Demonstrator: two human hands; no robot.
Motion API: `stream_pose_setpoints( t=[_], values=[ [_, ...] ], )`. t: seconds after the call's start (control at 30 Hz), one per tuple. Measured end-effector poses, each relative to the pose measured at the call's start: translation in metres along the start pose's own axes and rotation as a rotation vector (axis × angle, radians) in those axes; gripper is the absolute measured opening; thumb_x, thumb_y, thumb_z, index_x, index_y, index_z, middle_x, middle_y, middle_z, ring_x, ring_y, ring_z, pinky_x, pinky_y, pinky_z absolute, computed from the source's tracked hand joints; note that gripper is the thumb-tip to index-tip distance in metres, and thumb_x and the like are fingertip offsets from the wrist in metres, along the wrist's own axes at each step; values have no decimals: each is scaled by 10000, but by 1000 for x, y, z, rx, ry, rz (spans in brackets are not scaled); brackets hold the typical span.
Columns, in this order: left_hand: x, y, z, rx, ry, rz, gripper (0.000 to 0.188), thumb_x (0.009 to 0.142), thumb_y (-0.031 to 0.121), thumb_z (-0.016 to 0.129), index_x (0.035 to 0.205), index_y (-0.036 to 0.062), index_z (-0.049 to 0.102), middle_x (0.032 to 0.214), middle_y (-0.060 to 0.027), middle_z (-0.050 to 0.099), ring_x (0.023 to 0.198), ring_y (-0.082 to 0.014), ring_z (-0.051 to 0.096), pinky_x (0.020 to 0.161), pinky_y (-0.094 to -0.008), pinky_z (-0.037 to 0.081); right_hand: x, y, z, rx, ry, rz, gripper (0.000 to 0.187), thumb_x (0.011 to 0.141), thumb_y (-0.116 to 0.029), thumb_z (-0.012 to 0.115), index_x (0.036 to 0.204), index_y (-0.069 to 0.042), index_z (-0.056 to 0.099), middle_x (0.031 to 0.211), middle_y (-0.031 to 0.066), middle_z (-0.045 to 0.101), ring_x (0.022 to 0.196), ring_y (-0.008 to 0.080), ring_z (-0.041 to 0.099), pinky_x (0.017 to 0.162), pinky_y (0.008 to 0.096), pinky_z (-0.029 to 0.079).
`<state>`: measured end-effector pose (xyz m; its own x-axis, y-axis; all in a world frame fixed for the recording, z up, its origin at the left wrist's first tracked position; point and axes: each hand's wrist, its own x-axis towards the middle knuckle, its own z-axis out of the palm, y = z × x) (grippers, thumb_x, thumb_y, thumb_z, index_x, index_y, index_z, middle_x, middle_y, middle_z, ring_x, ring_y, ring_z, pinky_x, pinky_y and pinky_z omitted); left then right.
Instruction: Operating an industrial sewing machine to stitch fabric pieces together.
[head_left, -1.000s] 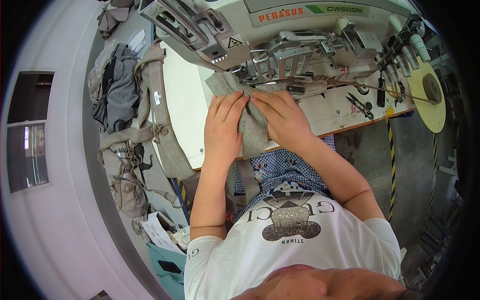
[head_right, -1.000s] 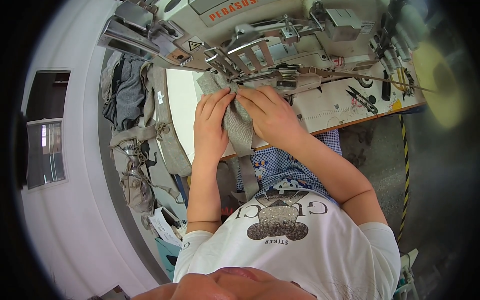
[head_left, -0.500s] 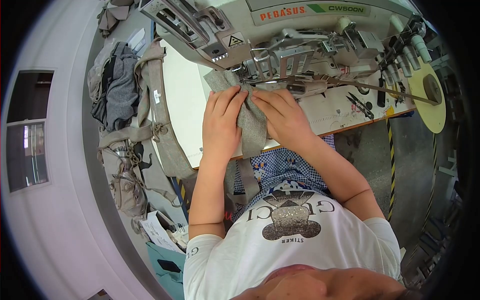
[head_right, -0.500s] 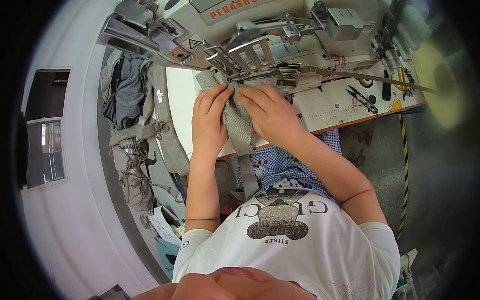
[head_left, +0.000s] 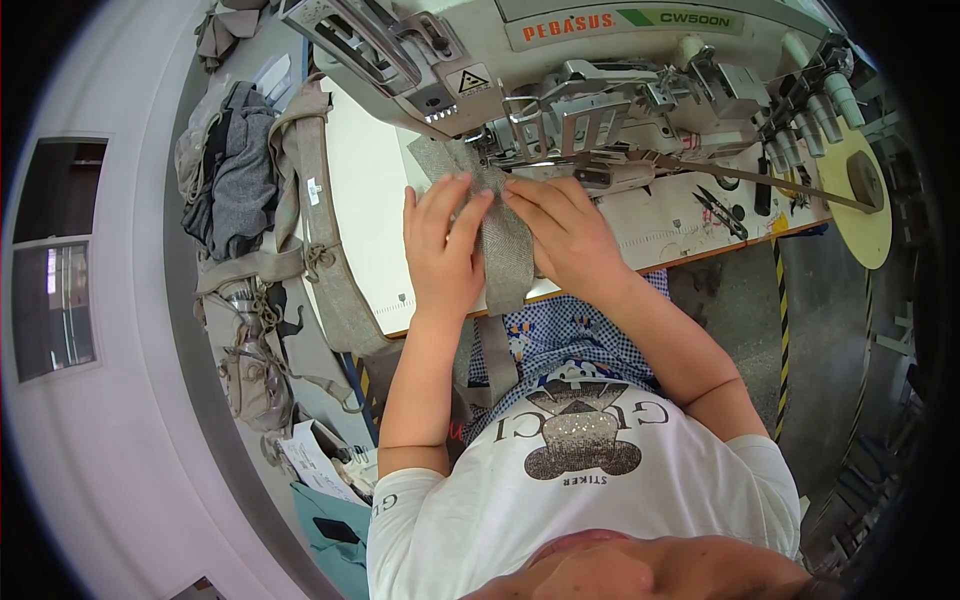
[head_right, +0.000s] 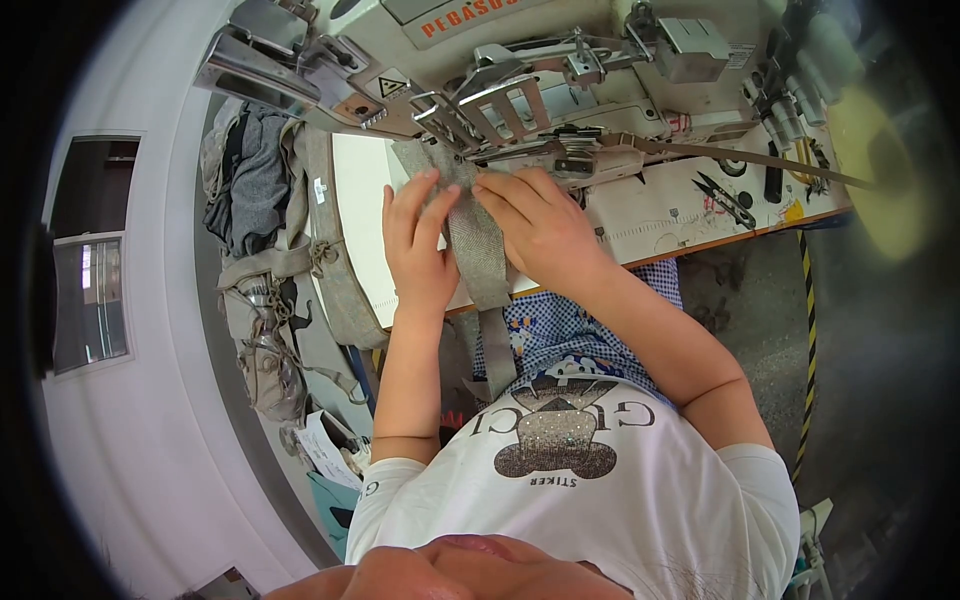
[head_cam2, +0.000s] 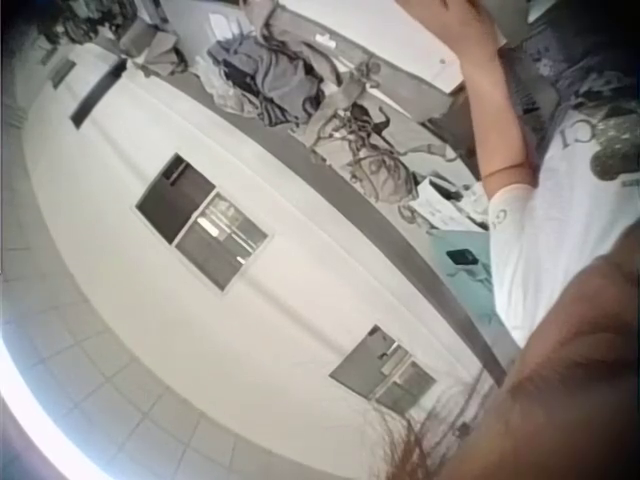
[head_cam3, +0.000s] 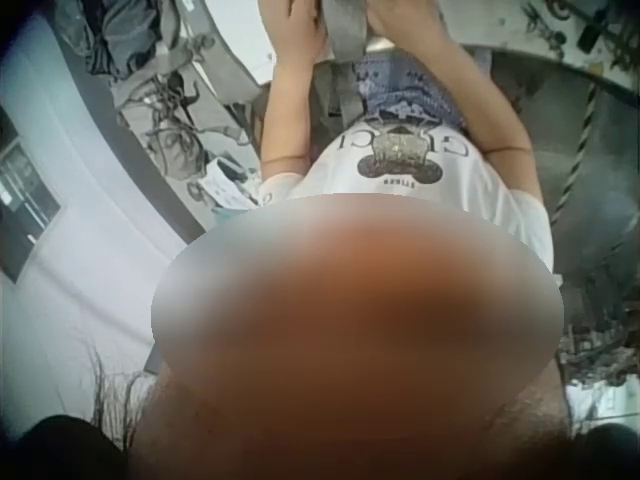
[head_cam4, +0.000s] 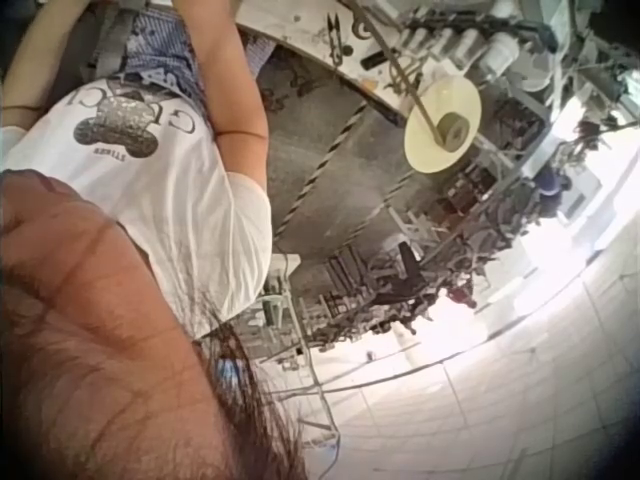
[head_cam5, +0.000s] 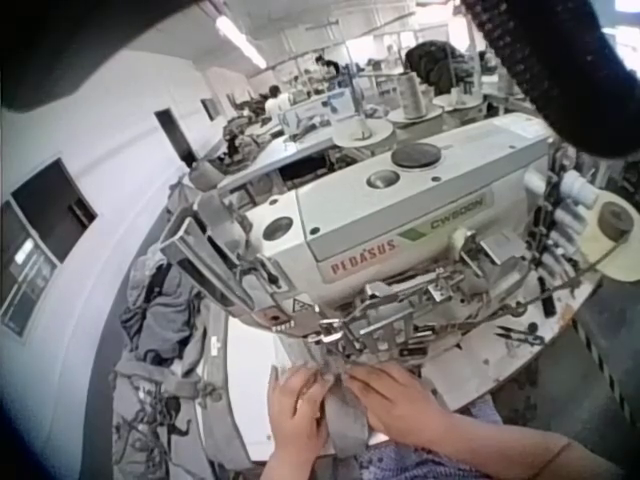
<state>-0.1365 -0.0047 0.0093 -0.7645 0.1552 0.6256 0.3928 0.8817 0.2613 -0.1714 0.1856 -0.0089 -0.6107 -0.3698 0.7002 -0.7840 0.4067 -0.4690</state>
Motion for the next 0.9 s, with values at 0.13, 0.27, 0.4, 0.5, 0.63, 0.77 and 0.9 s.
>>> stream_pose_setpoints(
  t=[0.13, 0.27, 0.4, 0.5, 0.63, 0.77, 0.9],
  values=[
    [-11, 1, 3, 54, 145, 170, 393, 819, 7, 719, 1191, 129, 754, 1302, -14, 708, 1104, -258, 672, 1118, -513, 483, 0, 1, 0, 4, 5, 7, 506, 760, 68, 661, 1263, 49, 706, 1337, 131, 677, 1094, 336, 634, 960, 414, 557],
    [-10, 2, 3, 42, 67, 144, 281, 844, 80, 724, 1114, 143, 771, 1231, 15, 733, 1076, -218, 667, 1100, -494, 483, -1, 0, 0, -1, 6, 12, 501, 762, 76, 657, 1259, 50, 708, 1337, 128, 681, 1093, 334, 635, 959, 413, 557],
    [-9, 5, 0, 48, 21, 119, 283, 852, 59, 707, 1118, 138, 763, 1241, 17, 728, 1087, -222, 666, 1129, -499, 464, -1, 0, 0, -50, 6, 6, 462, 770, 26, 688, 1230, 8, 727, 1324, 83, 677, 1113, 294, 636, 947, 394, 587],
    [-8, 6, -1, 56, 1, 100, 290, 848, 59, 708, 1121, 137, 763, 1240, 19, 726, 1100, -221, 664, 1153, -502, 446, -3, -1, 2, 0, 7, 17, 508, 760, 81, 658, 1265, 51, 707, 1349, 126, 681, 1095, 332, 634, 958, 414, 557],
    [-5, 6, -2, 52, -12, 89, 293, 849, 56, 705, 1125, 135, 762, 1249, 17, 718, 1124, -228, 658, 1165, -514, 439, -1, -1, 0, -7, 4, 6, 508, 761, 75, 660, 1266, 53, 705, 1350, 126, 680, 1092, 332, 634, 955, 414, 557],
    [-4, 4, -2, 41, -19, 76, 310, 850, 47, 700, 1141, 136, 760, 1263, 20, 710, 1145, -230, 654, 1179, -523, 428, 0, -1, 1, -10, 6, 3, 509, 761, 70, 663, 1269, 56, 704, 1349, 129, 680, 1088, 333, 632, 952, 416, 556],
    [-3, 2, -1, 41, -38, 62, 332, 852, 39, 698, 1163, 140, 756, 1276, 24, 705, 1161, -229, 651, 1192, -528, 417, -1, -1, 1, -11, -1, 10, 508, 764, 68, 664, 1270, 56, 703, 1347, 132, 680, 1087, 333, 630, 951, 416, 557]
  ],
)
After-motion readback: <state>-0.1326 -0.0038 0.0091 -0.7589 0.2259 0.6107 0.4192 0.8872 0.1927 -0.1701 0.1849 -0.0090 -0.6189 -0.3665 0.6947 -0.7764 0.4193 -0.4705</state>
